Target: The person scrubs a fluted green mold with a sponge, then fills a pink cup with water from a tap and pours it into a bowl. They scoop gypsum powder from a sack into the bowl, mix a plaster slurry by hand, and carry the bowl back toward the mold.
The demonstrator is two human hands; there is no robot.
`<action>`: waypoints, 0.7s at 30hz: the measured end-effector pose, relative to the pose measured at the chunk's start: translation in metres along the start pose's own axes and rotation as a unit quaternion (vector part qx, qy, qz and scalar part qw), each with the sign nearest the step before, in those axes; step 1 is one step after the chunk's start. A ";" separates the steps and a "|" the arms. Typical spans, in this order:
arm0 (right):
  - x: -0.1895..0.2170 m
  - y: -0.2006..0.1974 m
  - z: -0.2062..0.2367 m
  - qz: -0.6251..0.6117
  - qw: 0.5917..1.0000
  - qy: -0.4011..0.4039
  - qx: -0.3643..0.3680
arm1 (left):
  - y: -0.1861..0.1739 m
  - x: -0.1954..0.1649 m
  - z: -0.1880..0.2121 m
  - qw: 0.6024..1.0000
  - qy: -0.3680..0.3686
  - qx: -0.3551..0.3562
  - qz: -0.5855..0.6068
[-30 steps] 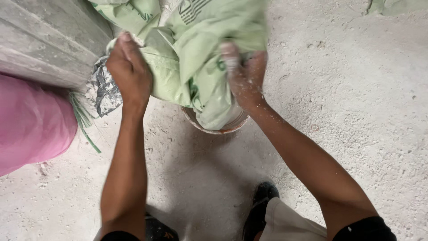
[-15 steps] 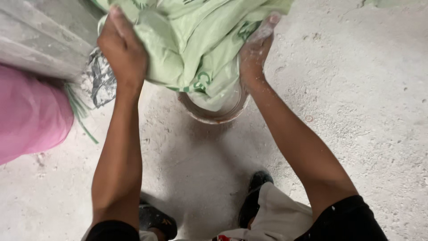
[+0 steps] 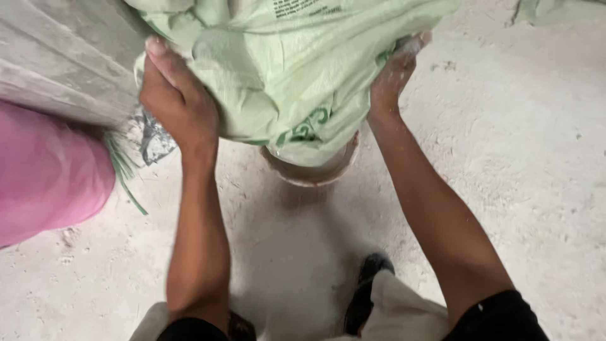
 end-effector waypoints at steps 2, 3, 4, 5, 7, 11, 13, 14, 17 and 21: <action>0.003 -0.003 -0.001 0.147 0.989 -0.010 0.017 | 0.002 0.001 -0.002 0.994 -0.052 0.058 -0.076; 0.001 -0.005 0.000 0.126 0.992 0.009 0.016 | -0.002 -0.001 -0.003 0.997 -0.049 0.033 -0.041; -0.001 -0.005 -0.007 -0.103 0.992 0.072 -0.028 | -0.006 -0.003 -0.005 1.000 -0.029 -0.005 0.006; 0.005 -0.004 -0.011 -0.127 0.991 0.049 -0.021 | -0.009 -0.004 -0.007 0.998 -0.009 -0.041 0.057; 0.011 -0.001 -0.012 -0.157 0.987 0.040 -0.010 | -0.007 -0.004 -0.008 1.000 0.011 0.001 -0.020; 0.022 0.008 -0.013 -0.214 0.976 0.009 0.033 | -0.011 0.007 -0.003 0.997 -0.071 -0.026 -0.010; 0.018 0.001 -0.010 -0.144 0.987 0.049 -0.055 | -0.007 0.005 0.002 0.999 -0.032 0.010 -0.036; 0.022 0.004 -0.008 -0.151 0.987 0.045 -0.030 | -0.007 0.005 0.004 0.999 -0.027 0.010 -0.040; 0.026 0.003 -0.014 -0.166 0.986 -0.012 0.021 | -0.008 0.001 0.008 0.999 -0.041 -0.034 -0.003; 0.024 -0.004 -0.014 -0.189 0.981 -0.002 0.037 | -0.005 -0.018 0.005 1.000 0.008 -0.002 -0.017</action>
Point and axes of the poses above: each hand's wrist, its own z-axis away from the middle knuckle, its own y-axis out of the palm, x = y × z, the point moved 4 cm from there along -z, towards the middle knuckle, and after that the axes turned 4 degrees about -y, right-handed, at the moved point
